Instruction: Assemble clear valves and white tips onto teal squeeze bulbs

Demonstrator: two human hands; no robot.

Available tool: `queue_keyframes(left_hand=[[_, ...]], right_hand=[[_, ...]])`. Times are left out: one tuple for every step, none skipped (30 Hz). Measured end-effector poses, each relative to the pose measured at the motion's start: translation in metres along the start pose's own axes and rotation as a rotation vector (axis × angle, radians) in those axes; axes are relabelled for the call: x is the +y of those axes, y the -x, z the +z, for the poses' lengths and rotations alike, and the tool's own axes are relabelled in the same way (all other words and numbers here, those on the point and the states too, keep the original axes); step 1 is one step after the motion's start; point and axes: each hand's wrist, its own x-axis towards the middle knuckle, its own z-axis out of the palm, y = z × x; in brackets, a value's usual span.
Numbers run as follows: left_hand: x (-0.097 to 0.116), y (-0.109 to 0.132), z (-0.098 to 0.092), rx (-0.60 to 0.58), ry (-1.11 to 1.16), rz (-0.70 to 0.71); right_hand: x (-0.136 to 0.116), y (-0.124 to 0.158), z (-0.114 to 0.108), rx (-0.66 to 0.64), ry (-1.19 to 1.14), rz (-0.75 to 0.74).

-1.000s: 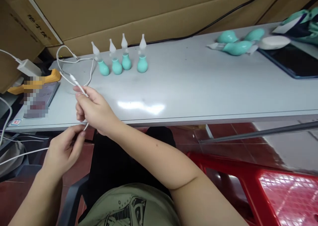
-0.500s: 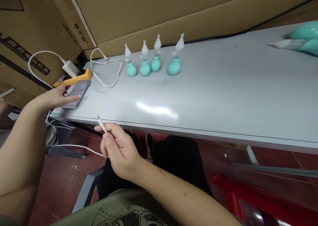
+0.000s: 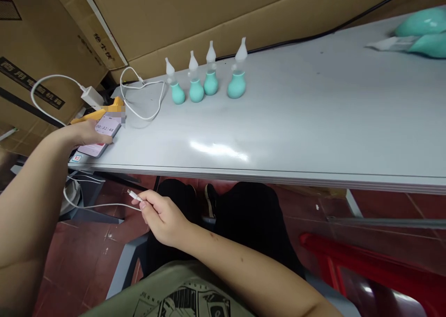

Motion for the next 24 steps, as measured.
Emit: queue_keyframes(left_hand=[[0.005,0.005,0.000,0.005,-0.032,-0.007],[0.010,0.011,-0.001,0.015,-0.069,-0.012],[0.014,0.017,-0.001,0.035,-0.099,-0.023],[0.019,0.023,-0.002,0.050,-0.109,-0.028],[0.023,0.028,-0.002,0.056,-0.119,-0.028],[0.026,0.031,-0.003,0.063,-0.129,-0.024],[0.027,0.034,-0.003,0.064,-0.133,-0.016],[0.028,0.035,-0.003,0.064,-0.136,-0.008],[0.028,0.036,-0.003,0.061,-0.136,0.001],[0.028,0.035,-0.003,0.057,-0.134,0.009],[0.026,0.034,-0.002,0.053,-0.130,0.016],[0.025,0.033,-0.002,0.051,-0.126,0.021],[0.024,0.031,-0.001,0.050,-0.123,0.025],[0.023,0.030,0.000,0.048,-0.120,0.028],[0.022,0.030,0.000,0.049,-0.117,0.028],[0.022,0.030,0.000,0.051,-0.115,0.026],[0.022,0.031,0.000,0.052,-0.113,0.025],[0.023,0.031,0.000,0.051,-0.112,0.024],[0.023,0.032,-0.001,0.049,-0.112,0.025],[0.023,0.033,-0.001,0.043,-0.114,0.026],[0.023,0.034,-0.002,0.035,-0.116,0.027],[0.022,0.034,-0.002,0.029,-0.117,0.029],[0.020,0.034,-0.001,0.028,-0.107,0.051],[0.019,0.033,-0.001,0.028,-0.075,0.083]], right_hand=[[0.001,-0.001,0.001,0.001,0.002,0.003],[0.002,-0.001,0.001,-0.001,0.004,0.006],[0.003,-0.001,0.002,-0.003,0.006,0.009],[0.003,-0.002,0.003,-0.004,0.008,0.013],[0.004,-0.002,0.003,-0.006,0.011,0.016],[0.005,-0.001,0.004,-0.007,0.014,0.019],[0.006,-0.001,0.005,-0.008,0.018,0.022],[0.007,-0.001,0.005,-0.008,0.021,0.025],[0.008,-0.001,0.005,-0.008,0.024,0.027],[0.009,-0.001,0.005,-0.007,0.027,0.029],[0.011,0.000,0.005,-0.005,0.030,0.031],[0.012,0.000,0.005,-0.003,0.033,0.032],[0.013,-0.001,0.006,-0.001,0.035,0.033],[0.013,-0.001,0.006,0.002,0.036,0.034],[0.014,-0.001,0.006,0.004,0.036,0.034],[0.015,-0.002,0.007,0.005,0.034,0.035],[0.015,-0.002,0.007,0.007,0.030,0.037],[0.015,-0.003,0.008,0.008,0.027,0.038],[0.015,-0.004,0.008,0.008,0.024,0.039],[0.015,-0.004,0.008,0.008,0.022,0.039],[0.015,-0.005,0.008,0.009,0.021,0.039],[0.015,-0.006,0.008,0.010,0.022,0.037],[0.014,-0.007,0.008,0.014,0.023,0.034],[0.013,-0.008,0.008,0.020,0.024,0.029]])
